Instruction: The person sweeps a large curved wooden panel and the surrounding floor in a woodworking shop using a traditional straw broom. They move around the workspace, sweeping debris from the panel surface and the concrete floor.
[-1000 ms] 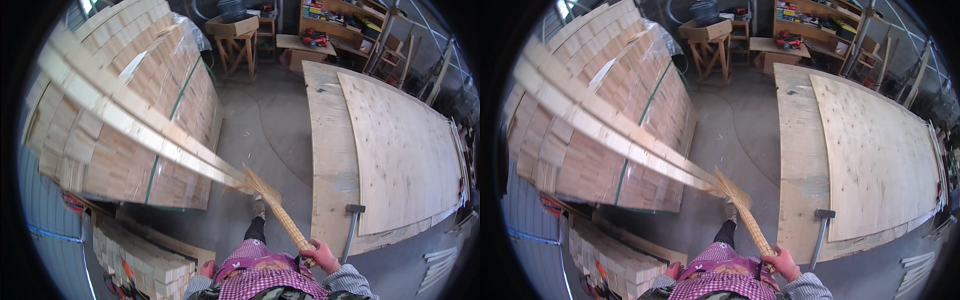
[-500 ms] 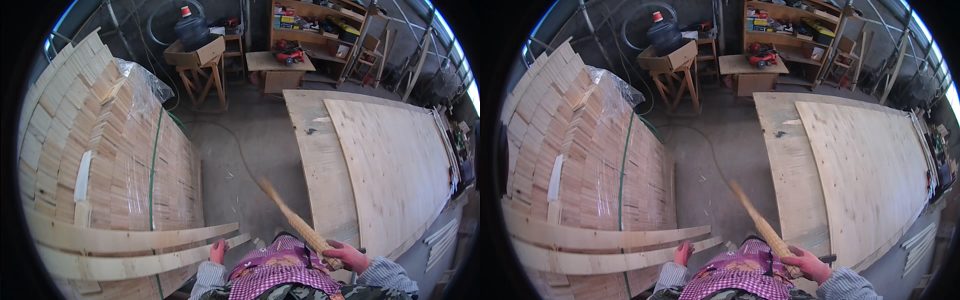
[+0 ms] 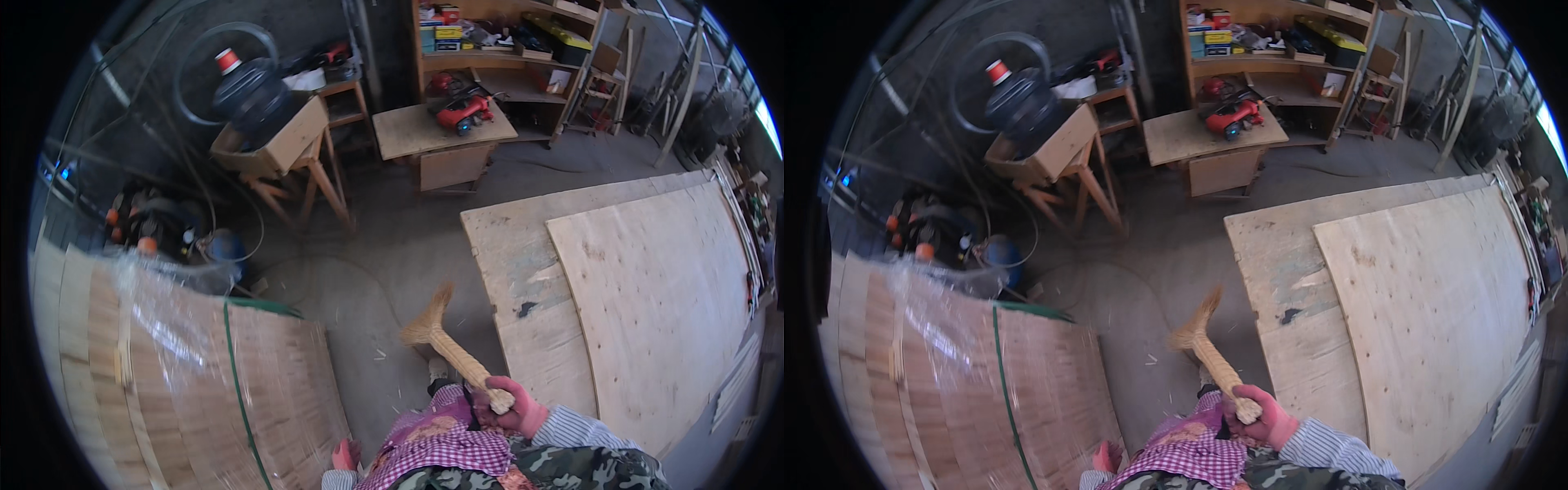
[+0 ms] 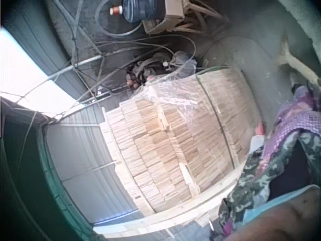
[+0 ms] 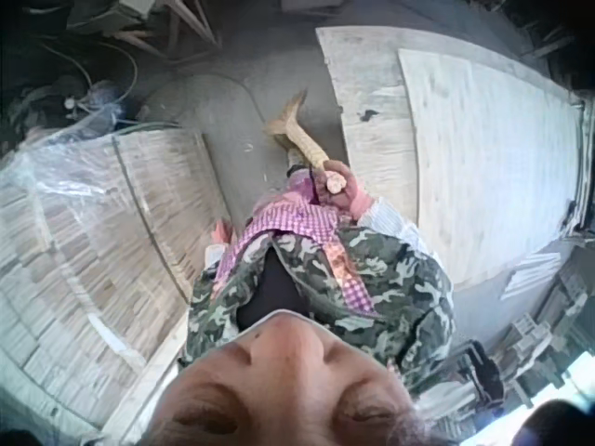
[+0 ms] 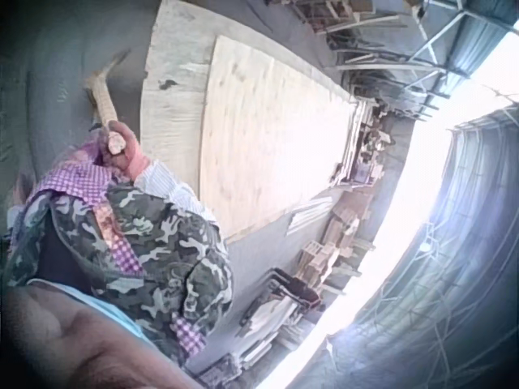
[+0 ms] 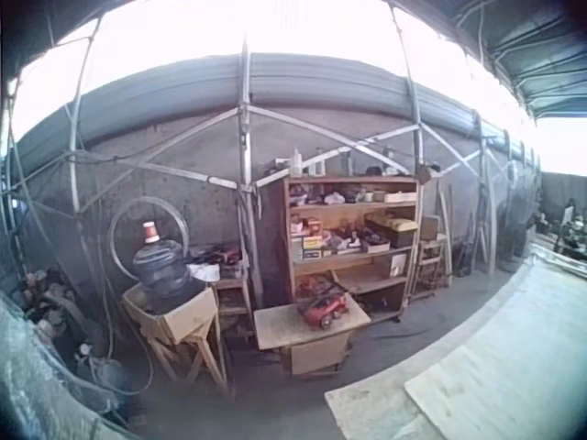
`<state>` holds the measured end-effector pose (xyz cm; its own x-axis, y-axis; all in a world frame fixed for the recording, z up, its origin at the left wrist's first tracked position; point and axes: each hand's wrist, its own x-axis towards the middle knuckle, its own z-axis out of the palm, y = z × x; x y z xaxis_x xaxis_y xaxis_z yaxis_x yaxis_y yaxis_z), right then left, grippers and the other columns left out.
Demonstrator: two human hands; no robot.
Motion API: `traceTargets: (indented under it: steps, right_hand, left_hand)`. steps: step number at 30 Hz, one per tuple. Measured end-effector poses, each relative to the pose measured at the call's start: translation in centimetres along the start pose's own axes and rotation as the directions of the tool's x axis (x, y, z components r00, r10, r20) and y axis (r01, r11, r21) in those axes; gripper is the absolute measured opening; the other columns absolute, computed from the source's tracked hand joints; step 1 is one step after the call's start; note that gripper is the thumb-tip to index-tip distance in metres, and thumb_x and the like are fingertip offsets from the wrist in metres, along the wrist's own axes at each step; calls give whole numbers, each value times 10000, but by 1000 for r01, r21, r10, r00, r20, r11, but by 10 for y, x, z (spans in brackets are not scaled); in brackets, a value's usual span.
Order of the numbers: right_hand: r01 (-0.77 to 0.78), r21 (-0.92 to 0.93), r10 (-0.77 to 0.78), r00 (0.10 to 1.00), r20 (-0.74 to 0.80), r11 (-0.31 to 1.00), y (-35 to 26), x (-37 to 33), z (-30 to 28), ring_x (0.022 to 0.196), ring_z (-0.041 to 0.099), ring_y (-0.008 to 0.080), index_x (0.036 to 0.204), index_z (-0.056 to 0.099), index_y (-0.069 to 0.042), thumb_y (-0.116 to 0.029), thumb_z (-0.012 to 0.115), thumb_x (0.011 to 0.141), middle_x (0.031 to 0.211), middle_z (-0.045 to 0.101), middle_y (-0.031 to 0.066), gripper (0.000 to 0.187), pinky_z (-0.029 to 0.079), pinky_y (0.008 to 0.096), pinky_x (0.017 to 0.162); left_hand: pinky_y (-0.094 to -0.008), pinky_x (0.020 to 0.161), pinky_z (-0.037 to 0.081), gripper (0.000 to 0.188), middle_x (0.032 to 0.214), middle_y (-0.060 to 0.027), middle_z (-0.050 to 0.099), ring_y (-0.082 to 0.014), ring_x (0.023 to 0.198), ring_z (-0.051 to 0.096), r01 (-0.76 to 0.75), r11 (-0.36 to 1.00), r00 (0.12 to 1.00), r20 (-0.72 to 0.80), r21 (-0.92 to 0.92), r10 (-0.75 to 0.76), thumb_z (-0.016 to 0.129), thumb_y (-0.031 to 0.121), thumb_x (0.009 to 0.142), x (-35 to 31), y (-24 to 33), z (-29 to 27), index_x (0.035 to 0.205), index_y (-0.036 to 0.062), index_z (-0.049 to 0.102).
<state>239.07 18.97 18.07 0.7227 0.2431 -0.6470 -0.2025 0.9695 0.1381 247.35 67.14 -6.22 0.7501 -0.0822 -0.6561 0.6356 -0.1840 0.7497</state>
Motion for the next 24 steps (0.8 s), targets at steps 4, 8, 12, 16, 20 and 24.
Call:
traceTargets:
  steps: [4, 8, 12, 16, 20, 24]
  right_hand:
    - [-191, 228, 149, 971, 190, 955, -51, 70, 49, 737, 585, 223, 1064, 490, 15, -137, 577, 847, 893, 572, 109, 279, 493, 334, 633]
    - [-11, -100, 14, 1000, 24, 995, -98, 117, 83, 842, 613, 212, 1111, 515, 25, -99, 621, 823, 957, 605, 140, 330, 520, 341, 723]
    - [297, -954, -440, 854, 277, -23, -148, 158, 115, 865, 635, 191, 1039, 601, 7, -81, 701, 790, 920, 655, 122, 282, 516, 322, 759]
    - [447, -894, -598, 710, 372, -24, -199, 210, 172, 776, 621, 141, 900, 634, -8, -52, 740, 754, 815, 652, 75, 186, 500, 292, 700]
    - [351, -933, -730, 617, 294, -79, -241, 250, 229, 695, 577, 129, 856, 602, -29, -19, 675, 760, 753, 600, 34, 120, 461, 254, 620]
    - [452, -247, -509, 817, -271, 857, -278, 259, 266, 648, 568, 114, 984, 552, -37, -70, 594, 851, 738, 569, 32, 143, 463, 209, 544]
  left_hand:
    - [-396, 653, 508, 212, 845, -155, 626, -307, 757, 618, -496, 471, 863, 354, 729, 361, 590, 141, 799, 62, 33, -1, 970, 43, 512]
    - [-407, 672, 510, 212, 859, -170, 632, -316, 770, 622, -300, 593, 946, 154, 747, 285, 566, 182, 830, 127, 83, 18, 988, 51, 511]
    - [-384, 629, 499, 198, 822, -157, 631, -296, 712, 613, -177, 584, 984, 125, 792, 129, 542, 218, 857, 230, 158, 44, 963, 51, 523]
    - [-360, 586, 489, 210, 785, -144, 629, -276, 654, 605, -229, 473, 973, 209, 850, 96, 518, 254, 884, 356, 264, 59, 938, 52, 534]
    - [-278, 516, 426, 282, 733, -91, 610, -165, 572, 547, -434, 648, 877, 460, 626, 142, 535, 312, 907, 464, 396, 112, 893, 31, 557]
    - [-238, 560, 429, 326, 793, -72, 624, -109, 651, 553, -170, 930, 930, 366, 325, 43, 604, 292, 898, 511, 523, 227, 998, -18, 595]
